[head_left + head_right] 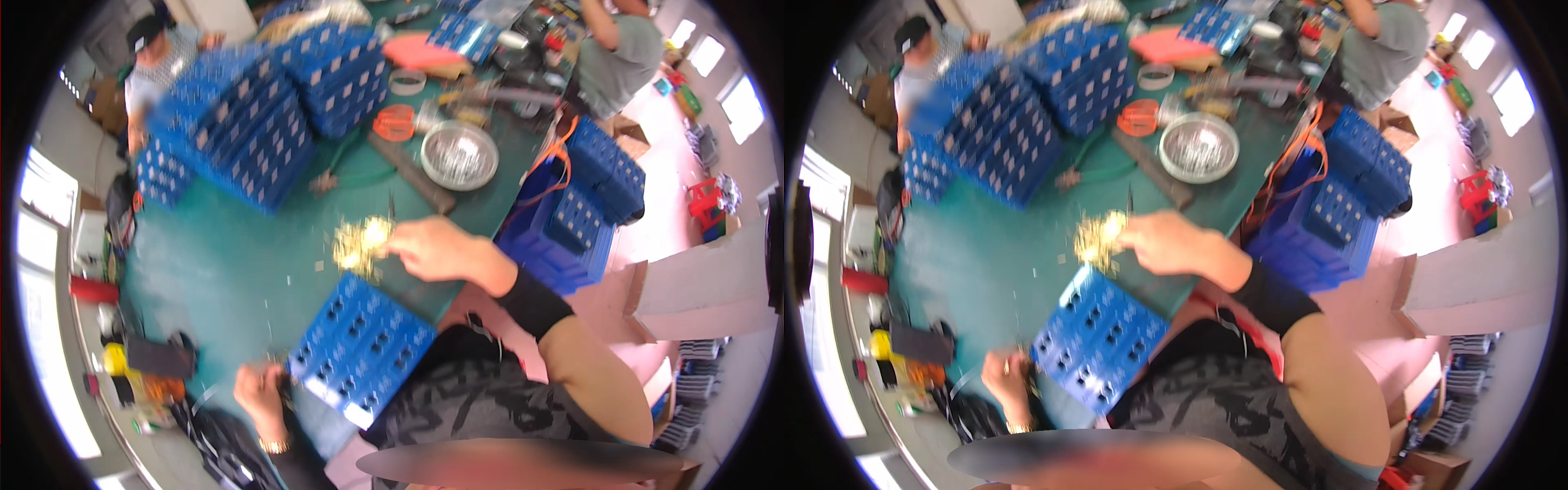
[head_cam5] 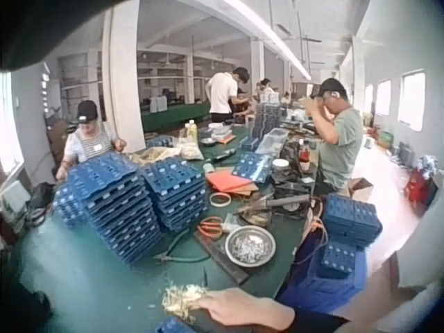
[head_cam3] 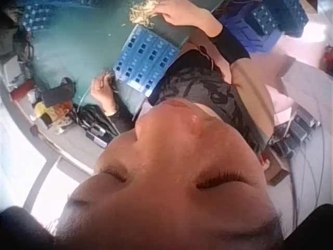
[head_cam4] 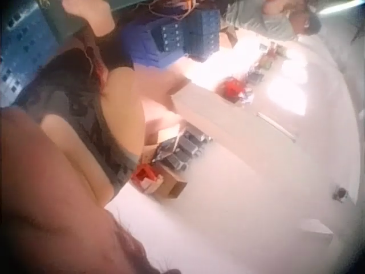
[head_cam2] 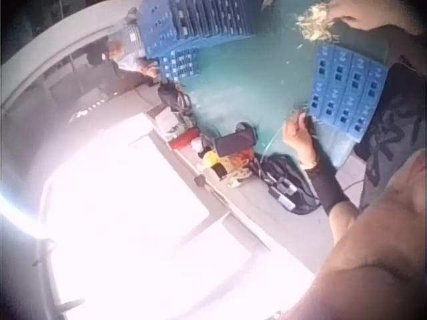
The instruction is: The person solders electronic components onto blue circuit board modules with a soldering iron and soldering wire.
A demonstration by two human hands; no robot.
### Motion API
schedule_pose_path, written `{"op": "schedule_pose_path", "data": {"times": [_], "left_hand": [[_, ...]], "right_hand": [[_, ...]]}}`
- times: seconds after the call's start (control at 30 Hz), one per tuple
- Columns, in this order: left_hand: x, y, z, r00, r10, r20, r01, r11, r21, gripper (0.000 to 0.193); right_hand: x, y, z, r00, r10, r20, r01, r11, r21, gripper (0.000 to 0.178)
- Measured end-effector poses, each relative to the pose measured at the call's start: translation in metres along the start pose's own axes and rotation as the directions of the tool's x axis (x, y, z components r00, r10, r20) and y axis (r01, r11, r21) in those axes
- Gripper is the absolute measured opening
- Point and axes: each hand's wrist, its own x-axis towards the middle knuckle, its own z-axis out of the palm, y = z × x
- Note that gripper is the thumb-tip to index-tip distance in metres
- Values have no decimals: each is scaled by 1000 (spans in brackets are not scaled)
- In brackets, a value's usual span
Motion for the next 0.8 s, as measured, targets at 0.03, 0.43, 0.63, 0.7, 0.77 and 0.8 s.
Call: {"op": "schedule_pose_path", "data": {"times": [0.03,0.43,0.63,0.7,0.77,0.8], "left_hand": [[2,-3,2,1000,-8,-11,7,998,-59,14],[-2,-12,5,993,-53,-105,47,997,-54,16],[-4,-5,5,976,-214,-47,202,961,-188,18],[-5,-8,3,991,-128,-47,121,985,-124,19],[-1,-8,4,996,-84,-39,79,990,-119,18],[0,-9,6,999,-25,-33,21,993,-119,18]], "right_hand": [[0,-1,-3,1000,23,4,-23,1000,-5,24],[-9,6,14,994,84,-62,-83,996,26,40],[-21,2,15,956,253,-149,-235,963,129,15],[-18,-2,13,945,306,-116,-291,948,129,10],[-15,-4,13,949,290,-123,-293,956,-10,6],[-15,-6,14,954,268,-135,-278,959,-63,5]]}}
